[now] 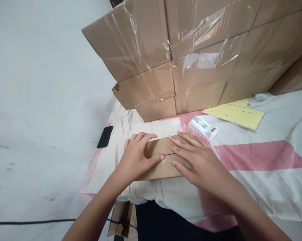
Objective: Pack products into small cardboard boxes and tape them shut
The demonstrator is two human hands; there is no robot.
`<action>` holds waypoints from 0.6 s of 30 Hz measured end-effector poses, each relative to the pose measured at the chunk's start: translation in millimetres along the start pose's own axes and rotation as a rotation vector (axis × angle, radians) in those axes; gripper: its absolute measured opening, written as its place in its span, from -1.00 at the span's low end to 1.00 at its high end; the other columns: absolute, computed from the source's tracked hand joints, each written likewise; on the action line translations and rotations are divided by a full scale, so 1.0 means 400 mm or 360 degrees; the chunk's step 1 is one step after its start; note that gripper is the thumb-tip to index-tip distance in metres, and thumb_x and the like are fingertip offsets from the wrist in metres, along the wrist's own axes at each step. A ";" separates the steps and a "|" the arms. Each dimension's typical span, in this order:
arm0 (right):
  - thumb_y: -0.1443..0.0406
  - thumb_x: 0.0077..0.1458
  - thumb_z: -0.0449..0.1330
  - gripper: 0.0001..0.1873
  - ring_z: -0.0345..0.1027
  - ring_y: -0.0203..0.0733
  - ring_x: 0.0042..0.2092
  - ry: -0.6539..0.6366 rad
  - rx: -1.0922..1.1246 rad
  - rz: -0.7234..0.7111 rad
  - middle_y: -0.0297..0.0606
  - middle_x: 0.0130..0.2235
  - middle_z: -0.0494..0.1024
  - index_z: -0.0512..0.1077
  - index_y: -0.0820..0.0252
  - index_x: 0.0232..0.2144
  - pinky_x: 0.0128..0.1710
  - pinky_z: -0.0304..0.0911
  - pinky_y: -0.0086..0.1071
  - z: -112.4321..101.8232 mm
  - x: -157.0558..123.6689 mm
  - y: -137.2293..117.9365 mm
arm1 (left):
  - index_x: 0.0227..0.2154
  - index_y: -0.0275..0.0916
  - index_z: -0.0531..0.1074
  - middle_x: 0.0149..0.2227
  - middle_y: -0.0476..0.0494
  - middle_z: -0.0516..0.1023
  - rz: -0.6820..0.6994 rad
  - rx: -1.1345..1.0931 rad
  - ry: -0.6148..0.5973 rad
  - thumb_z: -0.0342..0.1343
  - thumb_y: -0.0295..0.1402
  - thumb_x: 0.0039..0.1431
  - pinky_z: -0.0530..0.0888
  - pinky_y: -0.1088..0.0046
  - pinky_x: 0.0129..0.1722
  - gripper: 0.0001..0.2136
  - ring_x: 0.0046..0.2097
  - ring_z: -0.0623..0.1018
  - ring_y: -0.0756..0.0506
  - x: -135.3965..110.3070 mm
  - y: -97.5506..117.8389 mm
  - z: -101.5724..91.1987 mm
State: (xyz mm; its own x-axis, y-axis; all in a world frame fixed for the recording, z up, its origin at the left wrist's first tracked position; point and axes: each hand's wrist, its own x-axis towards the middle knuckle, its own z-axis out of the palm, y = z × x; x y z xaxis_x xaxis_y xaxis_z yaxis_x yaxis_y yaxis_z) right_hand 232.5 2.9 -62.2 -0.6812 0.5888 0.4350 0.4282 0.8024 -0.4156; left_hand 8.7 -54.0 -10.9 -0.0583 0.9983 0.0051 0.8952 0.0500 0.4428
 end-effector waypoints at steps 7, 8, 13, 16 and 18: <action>0.18 0.35 0.12 -0.57 0.19 0.22 0.39 -0.0044 -0.0094 -0.0034 -0.25 0.32 0.43 0.48 -0.01 0.22 0.27 0.29 0.25 0.006 -0.004 0.017 | -0.05 0.00 0.46 0.00 -0.05 0.58 0.0003 -0.0273 -0.0091 0.26 -0.12 0.17 0.27 0.06 0.15 -0.70 0.07 0.49 -0.27 0.027 -0.020 0.011; 0.16 0.35 0.12 -0.54 0.17 0.25 0.40 -0.0064 -0.0109 -0.0033 -0.26 0.33 0.41 0.45 -0.04 0.25 0.26 0.29 0.28 0.006 -0.007 0.021 | -0.08 0.00 0.48 -0.03 -0.04 0.60 0.0031 -0.0289 -0.0081 0.25 -0.14 0.18 0.30 0.09 0.13 -0.73 0.05 0.50 -0.25 0.032 -0.024 0.009; 0.12 0.30 0.16 -0.35 0.06 0.32 0.44 -0.0186 -0.0175 -0.0015 -0.29 0.39 0.32 0.20 -0.19 0.40 0.25 0.26 0.42 0.007 -0.018 0.032 | -0.35 -0.11 0.54 -0.25 0.03 0.67 -0.0065 -0.0438 -0.0077 0.06 -0.25 0.29 0.41 0.38 -0.18 -0.82 -0.20 0.58 -0.08 0.119 -0.129 0.013; 0.14 0.26 0.15 -0.33 0.05 0.32 0.44 -0.0200 -0.0202 0.0078 -0.29 0.38 0.33 0.19 -0.34 0.39 0.26 0.24 0.46 0.008 -0.024 0.042 | -0.41 -0.17 0.54 -0.32 -0.05 0.66 -0.0152 -0.0433 -0.0036 0.00 -0.28 0.29 0.40 0.42 -0.30 -0.75 -0.26 0.58 -0.08 0.208 -0.254 0.050; 0.13 0.20 0.16 -0.28 0.06 0.30 0.43 -0.0192 -0.0233 0.0148 -0.26 0.37 0.34 0.18 -0.43 0.38 0.26 0.23 0.42 0.010 -0.027 0.059 | -0.39 -0.20 0.55 -0.29 -0.12 0.66 -0.0184 -0.0392 0.0003 -0.01 -0.31 0.29 0.41 0.40 -0.27 -0.75 -0.23 0.59 -0.11 0.258 -0.333 0.091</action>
State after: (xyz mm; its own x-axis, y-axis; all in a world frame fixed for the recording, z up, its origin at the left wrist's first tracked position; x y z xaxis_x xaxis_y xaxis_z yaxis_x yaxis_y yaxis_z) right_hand 247.5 15.2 -80.1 -0.6973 0.6521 0.2975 0.5682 0.7559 -0.3252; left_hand -100.5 43.3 -101.8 -0.1547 0.9863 -0.0565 0.7483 0.1544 0.6452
